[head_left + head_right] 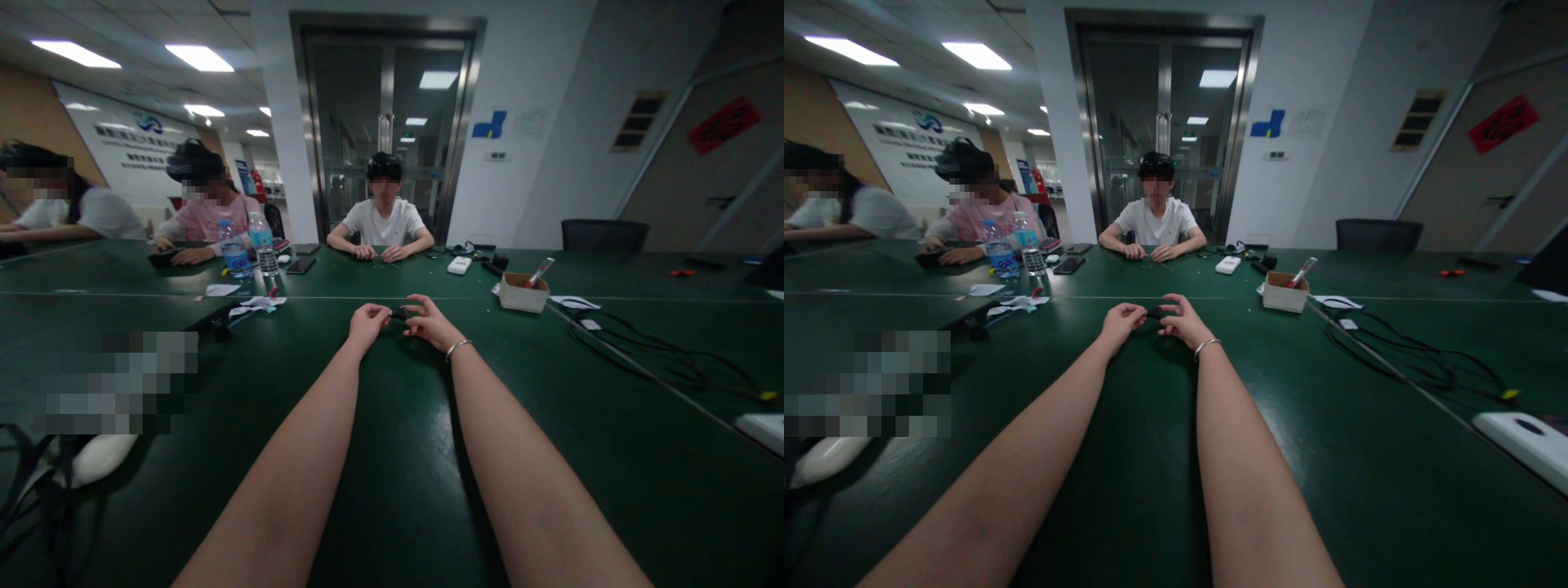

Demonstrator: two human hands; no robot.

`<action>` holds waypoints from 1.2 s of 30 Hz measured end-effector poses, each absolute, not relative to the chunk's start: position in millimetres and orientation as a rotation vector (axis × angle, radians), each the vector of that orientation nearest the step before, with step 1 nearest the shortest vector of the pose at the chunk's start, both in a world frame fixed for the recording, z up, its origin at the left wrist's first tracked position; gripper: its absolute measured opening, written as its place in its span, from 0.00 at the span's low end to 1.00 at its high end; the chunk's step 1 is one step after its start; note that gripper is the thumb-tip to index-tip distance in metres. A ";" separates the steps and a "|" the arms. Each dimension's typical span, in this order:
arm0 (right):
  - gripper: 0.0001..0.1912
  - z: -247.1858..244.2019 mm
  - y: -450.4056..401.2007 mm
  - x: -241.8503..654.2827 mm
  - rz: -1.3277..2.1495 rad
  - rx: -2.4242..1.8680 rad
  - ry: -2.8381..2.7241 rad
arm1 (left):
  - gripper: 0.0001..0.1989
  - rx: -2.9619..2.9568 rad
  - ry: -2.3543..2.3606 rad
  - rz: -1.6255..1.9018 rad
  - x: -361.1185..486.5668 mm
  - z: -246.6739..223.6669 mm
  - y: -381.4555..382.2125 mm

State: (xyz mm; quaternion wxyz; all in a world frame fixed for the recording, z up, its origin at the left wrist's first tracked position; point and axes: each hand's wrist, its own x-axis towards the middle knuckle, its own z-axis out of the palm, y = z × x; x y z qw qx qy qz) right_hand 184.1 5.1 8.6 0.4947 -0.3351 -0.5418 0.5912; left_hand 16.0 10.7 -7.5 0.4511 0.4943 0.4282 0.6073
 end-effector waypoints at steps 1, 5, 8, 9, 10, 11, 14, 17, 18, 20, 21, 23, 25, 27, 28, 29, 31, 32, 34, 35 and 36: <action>0.24 8.2 5.3 184.6 1.435 -0.809 -1.293 | 0.06 1.226 1.057 1.501 15.9 -7.8 11.0; 0.10 7.2 7.2 183.2 1.424 -0.939 -1.275 | 0.04 1.238 1.062 1.489 16.1 -7.7 11.0; 0.16 8.3 5.3 183.4 1.437 -0.886 -1.332 | 0.03 1.208 1.063 1.506 16.8 -5.7 8.7; 0.22 8.8 4.0 184.0 1.441 -0.829 -1.319 | 0.02 1.199 1.060 1.512 17.0 -4.9 7.8; 0.27 9.3 2.7 184.4 1.444 -0.799 -1.300 | 0.02 1.195 1.055 1.516 17.2 -4.2 6.9; 0.29 9.6 1.8 184.6 1.445 -0.793 -1.283 | 0.02 1.193 1.051 1.516 17.3 -3.8 6.1; 0.21 9.9 1.8 183.2 1.431 -0.866 -1.263 | 0.03 1.206 1.040 1.508 17.2 -3.5 5.2; 0.10 10.4 3.3 181.5 1.437 -0.921 -1.317 | 0.05 1.220 1.040 1.504 16.7 -4.3 5.7; 0.11 10.8 3.3 181.6 1.443 -0.909 -1.336 | 0.05 1.221 1.040 1.506 16.6 -4.5 5.9; 0.22 11.9 2.5 182.4 1.450 -0.856 -1.349 | 0.05 1.217 1.043 1.509 16.5 -4.6 6.1; 0.26 12.4 2.1 182.9 1.453 -0.832 -1.341 | 0.05 1.218 1.044 1.510 16.5 -4.6 6.1; 0.24 12.9 1.9 183.0 1.457 -0.827 -1.318 | 0.05 1.224 1.047 1.508 16.8 -4.4 5.9; 0.12 12.5 2.9 181.9 1.452 -0.879 -1.318 | 0.05 1.227 1.052 1.507 17.1 -4.4 5.9; 0.05 11.7 4.1 180.6 1.433 -0.934 -1.348 | 0.06 1.230 1.052 1.501 17.1 -4.9 6.2; 0.04 11.5 4.5 180.1 1.422 -0.945 -1.360 | 0.06 1.231 1.048 1.498 17.1 -5.2 6.6; 0.03 11.5 4.6 179.9 1.414 -0.941 -1.364 | 0.06 1.229 1.042 1.497 17.0 -5.5 6.9; 0.08 12.0 4.1 180.0 1.418 -0.909 -1.344 | 0.06 1.222 1.036 1.496 16.9 -5.8 7.5; 0.10 12.5 3.7 180.1 1.428 -0.891 -1.327 | 0.05 1.215 1.036 1.497 17.1 -5.6 7.6; 0.09 13.5 3.2 180.4 1.446 -0.888 -1.299 | 0.05 1.190 1.044 1.493 17.9 -4.5 7.3; 0.07 13.8 3.2 180.6 1.449 -0.900 -1.297 | 0.05 1.177 1.049 1.490 18.4 -3.7 7.1; 0.05 13.8 3.4 180.8 1.450 -0.915 -1.306 | 0.06 1.165 1.053 1.489 19.0 -2.9 6.8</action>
